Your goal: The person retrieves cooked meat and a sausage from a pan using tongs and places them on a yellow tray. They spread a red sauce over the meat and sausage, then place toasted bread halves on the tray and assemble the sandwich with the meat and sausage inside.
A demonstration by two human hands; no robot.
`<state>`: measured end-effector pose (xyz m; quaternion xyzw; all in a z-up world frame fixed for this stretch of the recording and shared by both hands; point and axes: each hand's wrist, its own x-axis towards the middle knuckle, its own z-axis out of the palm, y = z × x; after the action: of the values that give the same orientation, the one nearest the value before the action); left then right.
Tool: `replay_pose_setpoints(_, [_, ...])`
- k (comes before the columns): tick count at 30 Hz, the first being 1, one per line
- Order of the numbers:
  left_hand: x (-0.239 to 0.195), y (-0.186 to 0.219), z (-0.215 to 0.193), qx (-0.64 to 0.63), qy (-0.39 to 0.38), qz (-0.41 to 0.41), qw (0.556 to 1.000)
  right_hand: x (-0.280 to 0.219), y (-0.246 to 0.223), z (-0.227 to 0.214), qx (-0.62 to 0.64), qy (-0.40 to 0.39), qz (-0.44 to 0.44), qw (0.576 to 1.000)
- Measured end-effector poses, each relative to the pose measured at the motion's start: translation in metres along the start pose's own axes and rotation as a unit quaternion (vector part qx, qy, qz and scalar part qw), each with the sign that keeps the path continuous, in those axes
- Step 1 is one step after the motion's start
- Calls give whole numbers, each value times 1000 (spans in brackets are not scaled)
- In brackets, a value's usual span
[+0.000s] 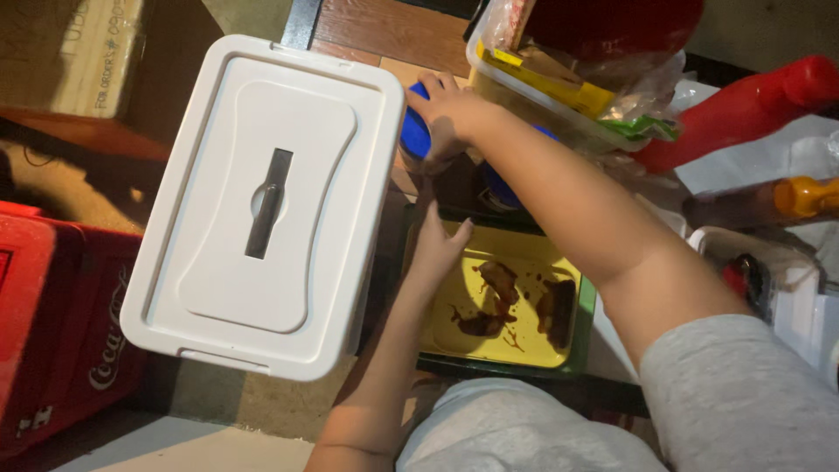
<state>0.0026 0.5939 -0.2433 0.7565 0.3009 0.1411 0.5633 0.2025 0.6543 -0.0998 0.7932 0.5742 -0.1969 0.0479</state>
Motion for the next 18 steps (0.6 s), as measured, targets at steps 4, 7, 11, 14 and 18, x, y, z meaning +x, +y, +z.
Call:
replay_pose_setpoints(4, [-13, 9, -20, -97, -29, -82, 991, -18, 2, 4, -27, 8, -70, 997])
replay_pose_setpoints(7, [-33, 12, -33, -116, -55, -89, 988, -55, 4, 15, 12, 108, -111, 988])
replay_pose_setpoints(11, [-63, 43, -63, -10, -60, 17, 998, -157, -3, 23, 53, 271, -102, 956])
replay_pose_setpoints(14, [-94, 65, -91, -46, -89, 122, 987, -272, -14, 56, 109, 303, -64, 945])
replay_pose_setpoints(18, [-131, 83, -110, 53, -84, 167, 981, -405, -54, 120, 178, 389, 57, 902])
